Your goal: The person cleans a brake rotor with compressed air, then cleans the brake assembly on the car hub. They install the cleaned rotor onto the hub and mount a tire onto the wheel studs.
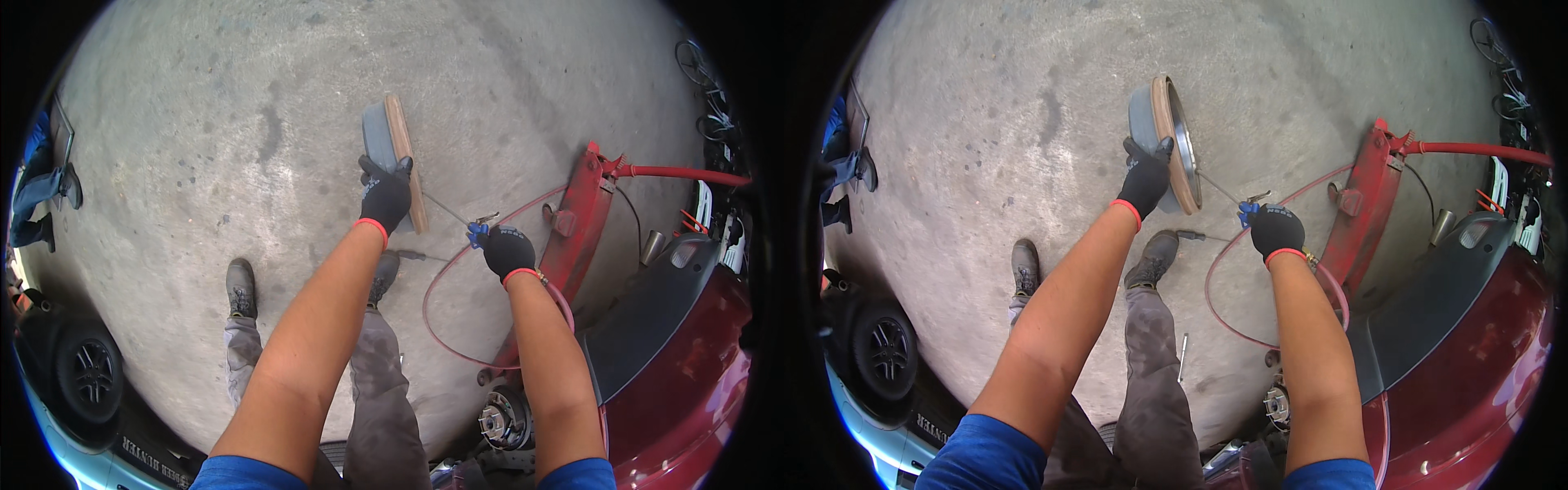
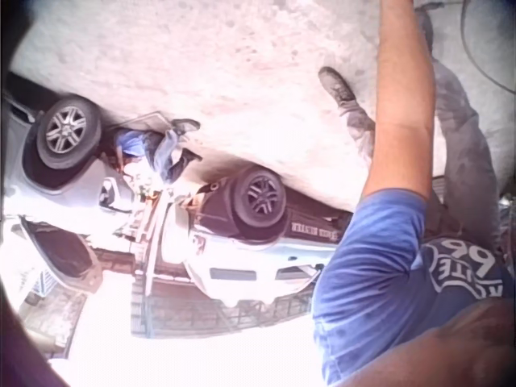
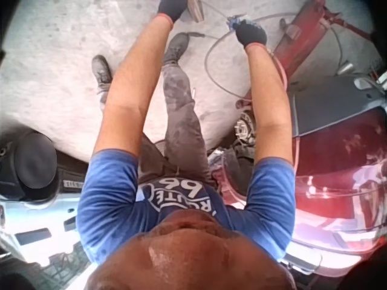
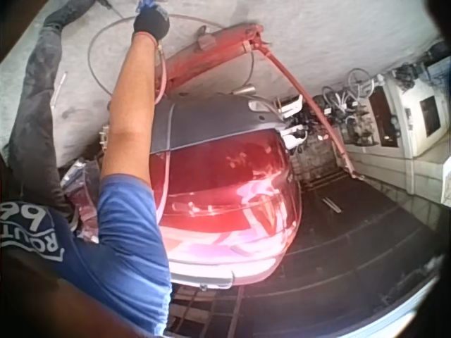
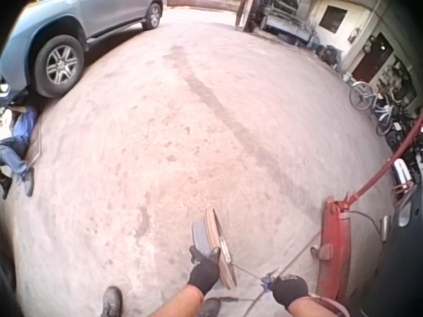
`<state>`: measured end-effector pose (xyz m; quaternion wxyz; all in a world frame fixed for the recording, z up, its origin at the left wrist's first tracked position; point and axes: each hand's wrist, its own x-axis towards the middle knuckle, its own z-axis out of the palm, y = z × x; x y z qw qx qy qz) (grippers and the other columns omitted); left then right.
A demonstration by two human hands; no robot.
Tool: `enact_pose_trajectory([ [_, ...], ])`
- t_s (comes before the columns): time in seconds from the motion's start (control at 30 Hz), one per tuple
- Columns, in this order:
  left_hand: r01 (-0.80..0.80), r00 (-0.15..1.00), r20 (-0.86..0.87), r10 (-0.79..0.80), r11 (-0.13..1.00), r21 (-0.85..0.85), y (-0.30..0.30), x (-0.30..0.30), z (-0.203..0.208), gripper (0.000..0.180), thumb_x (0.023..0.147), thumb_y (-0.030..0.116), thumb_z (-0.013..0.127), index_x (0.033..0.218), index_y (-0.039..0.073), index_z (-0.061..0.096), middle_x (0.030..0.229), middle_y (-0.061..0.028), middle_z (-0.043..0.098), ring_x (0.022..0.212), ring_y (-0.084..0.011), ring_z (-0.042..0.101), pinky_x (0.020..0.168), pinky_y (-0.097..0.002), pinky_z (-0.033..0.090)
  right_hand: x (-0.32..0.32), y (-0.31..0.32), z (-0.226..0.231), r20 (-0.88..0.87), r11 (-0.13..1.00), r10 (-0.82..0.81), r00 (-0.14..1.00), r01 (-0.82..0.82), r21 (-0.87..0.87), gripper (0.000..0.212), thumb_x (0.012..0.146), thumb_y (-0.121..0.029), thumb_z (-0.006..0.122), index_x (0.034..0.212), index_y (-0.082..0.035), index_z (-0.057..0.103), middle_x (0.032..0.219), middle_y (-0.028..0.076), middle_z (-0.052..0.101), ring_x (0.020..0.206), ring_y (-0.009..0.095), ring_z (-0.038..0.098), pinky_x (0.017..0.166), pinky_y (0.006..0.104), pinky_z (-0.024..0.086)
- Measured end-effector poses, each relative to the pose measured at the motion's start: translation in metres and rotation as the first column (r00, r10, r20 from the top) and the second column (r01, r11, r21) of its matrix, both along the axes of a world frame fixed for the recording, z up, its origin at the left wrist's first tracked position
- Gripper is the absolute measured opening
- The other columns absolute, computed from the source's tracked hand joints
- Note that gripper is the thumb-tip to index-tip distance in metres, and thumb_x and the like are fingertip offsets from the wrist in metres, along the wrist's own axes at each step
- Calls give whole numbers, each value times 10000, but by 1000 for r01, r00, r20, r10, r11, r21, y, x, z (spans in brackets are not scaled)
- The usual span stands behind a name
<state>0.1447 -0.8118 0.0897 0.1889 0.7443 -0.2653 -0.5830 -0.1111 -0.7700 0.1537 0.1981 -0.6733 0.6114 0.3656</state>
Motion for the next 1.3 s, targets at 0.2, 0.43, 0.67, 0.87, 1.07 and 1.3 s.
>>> enact_pose_trajectory([
  [0.2, -5, 1000, -10, 5, 998, 58, -1, 2, 4, 1059, 1023, 572, 542, 1597, -115, -25, 1558, -453, 290, 1375, -538, 484, 1114, -512, 448, -9, 6, 75, 16, 996, 35, 999, -37, 86, 430, 1007, -452, 580, 884, -55, 692, 817, 172, 714, 821, 358, 716, 707, 498, 558],
  [0.43, 31, 999, 21, -32, 997, 64, -5, 3, 4, 1050, 1022, 571, 542, 1610, -89, -24, 1591, -422, 276, 1393, -533, 473, 1126, -512, 440, 10, -11, 67, 41, 997, 69, 997, -71, 37, 273, 963, -301, 598, 900, -63, 714, 846, 160, 728, 828, 350, 721, 722, 493, 568],
  [0.67, 34, 998, 43, -36, 999, 37, 0, -1, 1, 1068, 1018, 561, 566, 1596, -100, -41, 1534, -445, 333, 1334, -533, 527, 1052, -512, 494, 36, -33, -2, 24, 998, -58, 998, 58, -8, 272, 991, -269, 554, 986, -96, 763, 975, 170, 762, 953, 348, 746, 820, 473, 589],
  [0.87, 120, 988, 97, -123, 992, 43, 3, -1, -3, 1063, 1022, 581, 542, 1584, -116, -31, 1508, -460, 348, 1295, -539, 554, 1024, -507, 505, 50, -75, -18, 51, 995, -79, 996, 82, -55, 413, 1033, -395, 515, 985, -61, 754, 989, 196, 750, 942, 376, 730, 830, 504, 564],
  [1.07, 89, 992, 88, -92, 995, 39, 1, 2, 1, 1033, 1032, 575, 509, 1590, -113, -23, 1524, -461, 335, 1313, -544, 538, 1056, -525, 482, 48, -74, 45, 253, 956, -16, 967, 89, -281, 523, 1070, -485, 480, 918, -44, 717, 898, 216, 707, 858, 411, 683, 780, 519, 525],
  [1.3, 78, 994, 70, -79, 997, 12, 2, 10, -6, 1053, 1020, 584, 522, 1595, -115, -16, 1550, -463, 297, 1356, -547, 501, 1113, -516, 444, 44, -43, 121, 337, 955, -168, 927, 238, -178, 467, 1051, -457, 559, 904, -41, 708, 769, 209, 660, 753, 402, 662, 680, 508, 492],
])
